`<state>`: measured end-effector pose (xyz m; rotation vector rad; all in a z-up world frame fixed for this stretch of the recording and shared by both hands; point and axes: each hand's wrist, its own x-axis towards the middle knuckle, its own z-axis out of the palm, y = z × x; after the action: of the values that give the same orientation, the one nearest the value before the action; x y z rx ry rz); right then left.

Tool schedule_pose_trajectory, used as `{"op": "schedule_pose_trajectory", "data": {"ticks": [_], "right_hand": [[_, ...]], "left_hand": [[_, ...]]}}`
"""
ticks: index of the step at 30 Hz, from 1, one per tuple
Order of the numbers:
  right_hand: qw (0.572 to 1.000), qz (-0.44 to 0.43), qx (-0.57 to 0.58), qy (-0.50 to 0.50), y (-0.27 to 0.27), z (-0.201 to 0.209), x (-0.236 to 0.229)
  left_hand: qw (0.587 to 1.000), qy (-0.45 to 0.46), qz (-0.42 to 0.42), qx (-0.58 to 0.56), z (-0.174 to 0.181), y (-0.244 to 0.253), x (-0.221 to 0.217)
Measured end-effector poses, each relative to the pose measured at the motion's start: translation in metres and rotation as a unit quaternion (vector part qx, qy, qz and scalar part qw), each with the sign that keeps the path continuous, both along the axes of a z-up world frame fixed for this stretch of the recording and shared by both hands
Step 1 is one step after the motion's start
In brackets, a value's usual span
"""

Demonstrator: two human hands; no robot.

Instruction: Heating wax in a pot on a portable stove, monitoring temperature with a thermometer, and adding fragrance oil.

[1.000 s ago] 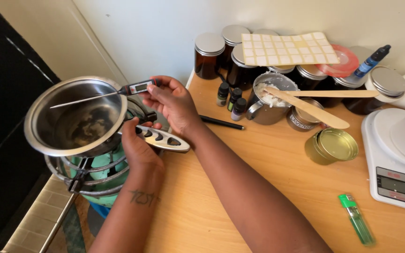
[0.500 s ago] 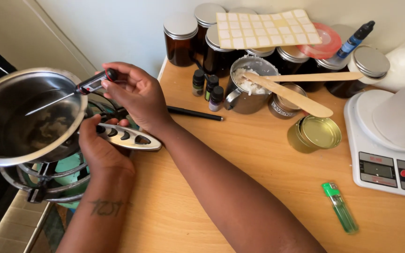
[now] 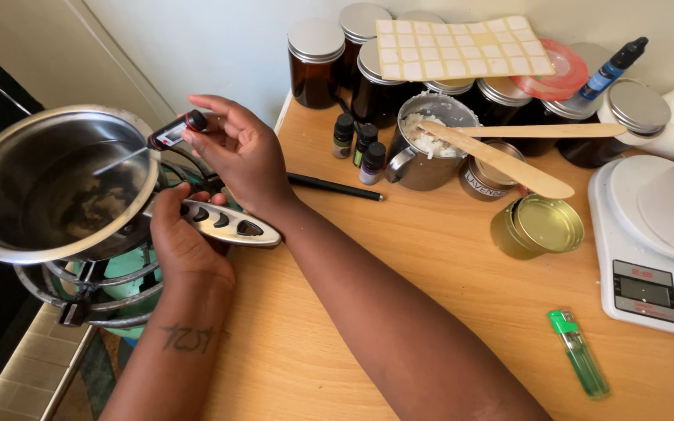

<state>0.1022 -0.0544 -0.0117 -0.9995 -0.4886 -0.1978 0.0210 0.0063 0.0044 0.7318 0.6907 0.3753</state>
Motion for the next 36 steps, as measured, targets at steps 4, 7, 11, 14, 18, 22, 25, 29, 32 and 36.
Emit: {"op": "schedule_pose_trajectory", "data": {"ticks": [4,7,11,14,18,22,25,29,32,36], "right_hand": [[1.000,-0.008,-0.021,-0.002,0.002,-0.002,0.000],[1.000,-0.010,-0.027,-0.010,0.005,-0.004,0.004],[0.999,0.013,-0.028,-0.030,0.008,-0.001,0.007],[0.998,0.013,-0.048,-0.043,0.010,-0.004,0.009],[0.996,0.015,-0.067,-0.048,0.005,-0.001,0.005],[0.996,0.018,-0.078,-0.051,0.005,-0.005,0.008],[0.996,0.013,-0.077,-0.051,0.005,-0.005,0.007],[0.996,0.012,-0.079,-0.050,0.004,-0.005,0.006],[0.996,0.015,-0.077,-0.046,0.005,-0.003,0.002],[0.995,0.013,-0.082,-0.049,0.006,-0.003,0.003]], "left_hand": [[1.000,0.005,-0.014,-0.006,-0.008,0.004,0.003],[1.000,-0.004,-0.008,-0.006,-0.009,0.002,0.002],[1.000,0.001,-0.019,0.010,-0.009,0.003,0.003],[1.000,-0.007,-0.021,-0.001,-0.017,0.007,0.005],[1.000,0.001,-0.026,0.008,-0.013,0.006,0.003],[1.000,0.000,-0.025,0.012,-0.016,0.007,0.003],[1.000,0.001,-0.022,0.000,-0.019,0.008,0.006],[1.000,0.001,-0.025,0.001,-0.017,0.008,0.006],[1.000,-0.004,-0.020,0.000,-0.016,0.007,0.005],[1.000,-0.001,-0.021,0.000,-0.025,0.009,0.011]]}}
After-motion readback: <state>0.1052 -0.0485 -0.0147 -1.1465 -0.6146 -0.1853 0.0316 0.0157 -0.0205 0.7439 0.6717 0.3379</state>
